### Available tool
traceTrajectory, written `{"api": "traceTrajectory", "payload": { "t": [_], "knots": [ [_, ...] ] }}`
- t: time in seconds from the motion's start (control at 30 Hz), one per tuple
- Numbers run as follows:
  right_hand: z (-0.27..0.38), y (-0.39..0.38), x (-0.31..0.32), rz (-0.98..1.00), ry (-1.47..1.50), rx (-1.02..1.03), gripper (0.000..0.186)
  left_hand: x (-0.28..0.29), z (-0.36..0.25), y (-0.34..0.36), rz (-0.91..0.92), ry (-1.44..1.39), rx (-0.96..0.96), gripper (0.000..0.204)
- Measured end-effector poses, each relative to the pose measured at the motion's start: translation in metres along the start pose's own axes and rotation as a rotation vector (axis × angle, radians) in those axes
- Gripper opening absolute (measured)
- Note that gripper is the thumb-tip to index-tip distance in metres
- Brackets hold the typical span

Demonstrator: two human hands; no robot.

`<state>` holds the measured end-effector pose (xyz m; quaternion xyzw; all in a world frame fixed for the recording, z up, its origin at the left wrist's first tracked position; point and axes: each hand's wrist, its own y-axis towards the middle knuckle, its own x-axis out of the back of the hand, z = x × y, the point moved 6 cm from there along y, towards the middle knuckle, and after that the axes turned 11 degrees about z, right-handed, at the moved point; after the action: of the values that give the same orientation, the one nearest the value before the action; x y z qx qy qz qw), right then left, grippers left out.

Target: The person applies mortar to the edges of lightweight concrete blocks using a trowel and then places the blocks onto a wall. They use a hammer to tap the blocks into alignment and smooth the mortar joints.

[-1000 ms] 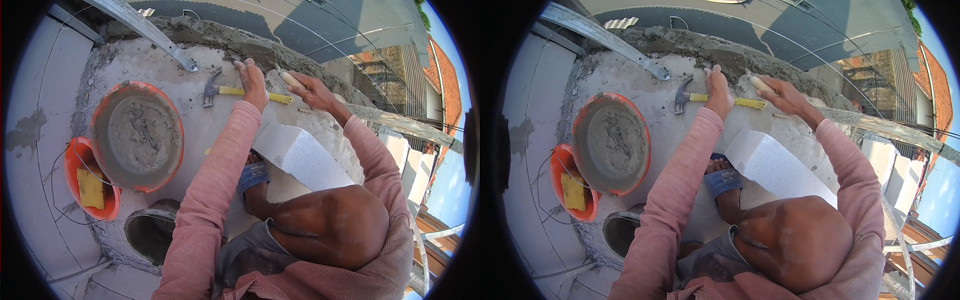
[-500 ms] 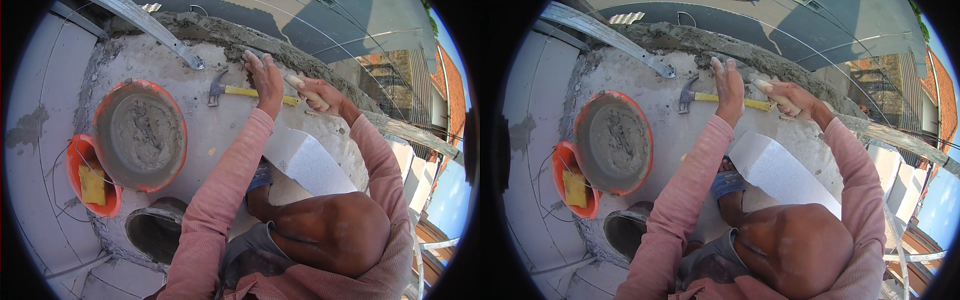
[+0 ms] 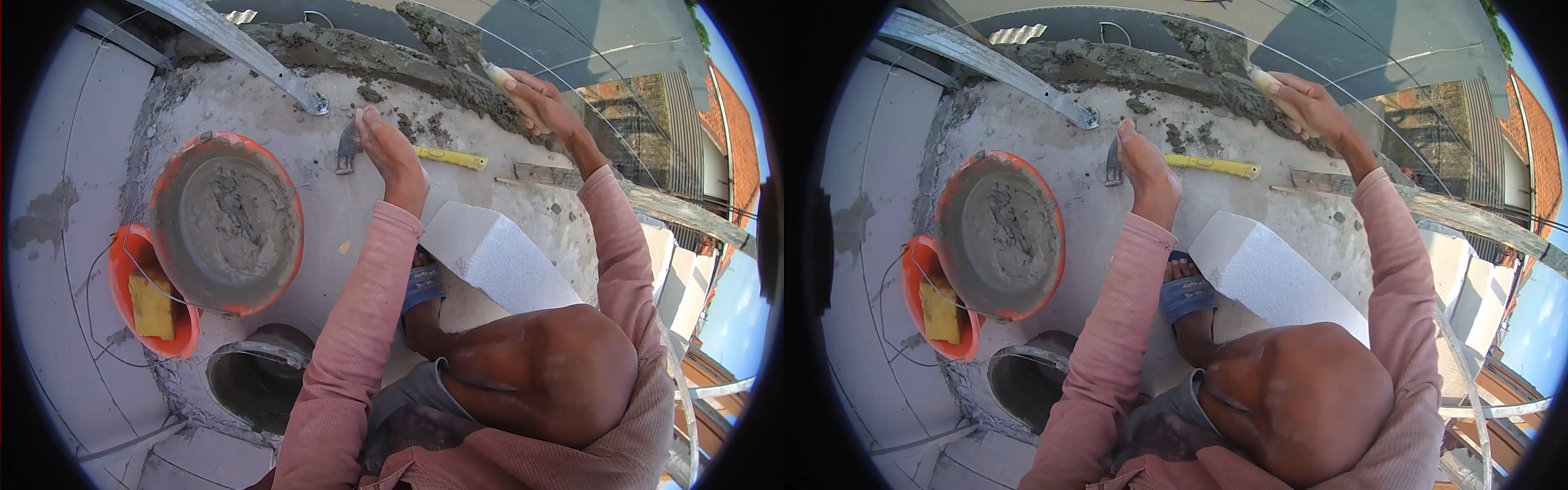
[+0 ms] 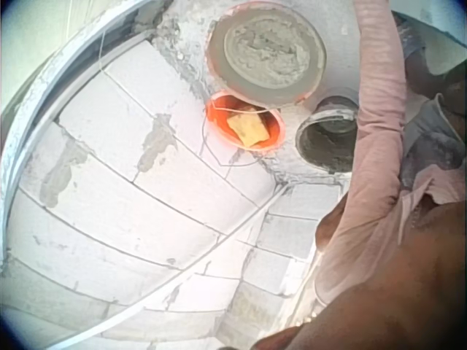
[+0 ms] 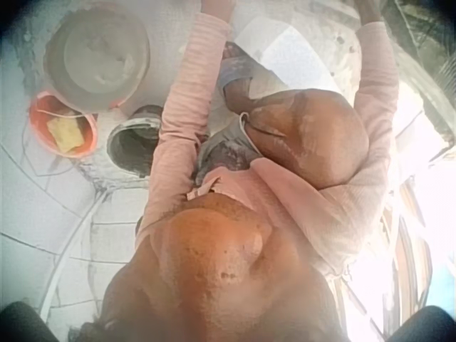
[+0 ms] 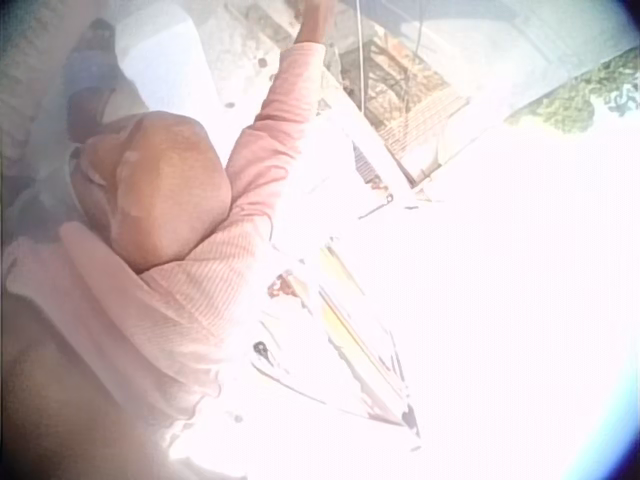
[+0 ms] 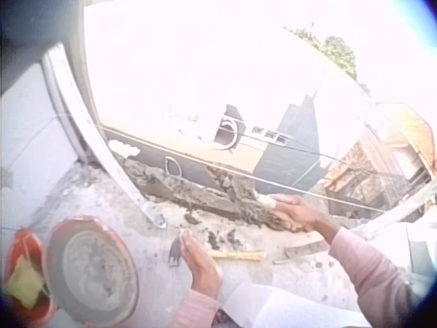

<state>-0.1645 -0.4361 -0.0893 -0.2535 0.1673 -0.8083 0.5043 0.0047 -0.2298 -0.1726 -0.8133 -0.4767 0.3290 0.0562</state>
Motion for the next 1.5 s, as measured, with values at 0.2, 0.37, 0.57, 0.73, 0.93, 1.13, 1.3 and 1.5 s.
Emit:
{"api": "traceTrajectory", "payload": {
  "t": [0.2,0.37,0.57,0.73,0.93,1.13,1.3,1.5],
  "knots": [
    [-0.018,0.032,-0.053,-0.257,-1.133,0.351,0.052,-0.003,-0.001,-0.01,0.014,-0.011,-0.003,0.069],
    [-0.012,0.038,-0.055,-0.271,-1.246,0.215,0.052,-0.018,-0.011,-0.023,0.058,-0.01,0.006,0.069],
    [-0.004,0.046,-0.057,-0.202,-1.287,0.181,0.05,-0.012,-0.004,-0.026,0.055,-0.058,0.009,0.07],
    [-0.004,0.027,-0.043,-0.197,-1.286,0.133,0.048,-0.007,-0.014,-0.034,0.112,-0.129,0.0,0.064],
    [-0.017,-0.01,-0.017,-0.238,-1.302,-0.075,0.047,0.016,-0.023,-0.001,0.192,0.065,-0.093,0.056],
    [-0.004,-0.037,0.002,-0.404,-1.177,0.095,0.048,-0.021,-0.046,0.035,0.155,1.46,-0.482,0.052],
    [-0.024,-0.044,-0.005,-0.276,0.2,-0.023,0.048,-0.025,-0.011,0.08,0.443,1.888,-0.245,0.039],
    [-0.04,-0.08,-0.021,-0.165,0.668,0.028,0.047,-0.027,-0.026,0.096,0.373,1.724,-0.355,0.028]
  ]
}}
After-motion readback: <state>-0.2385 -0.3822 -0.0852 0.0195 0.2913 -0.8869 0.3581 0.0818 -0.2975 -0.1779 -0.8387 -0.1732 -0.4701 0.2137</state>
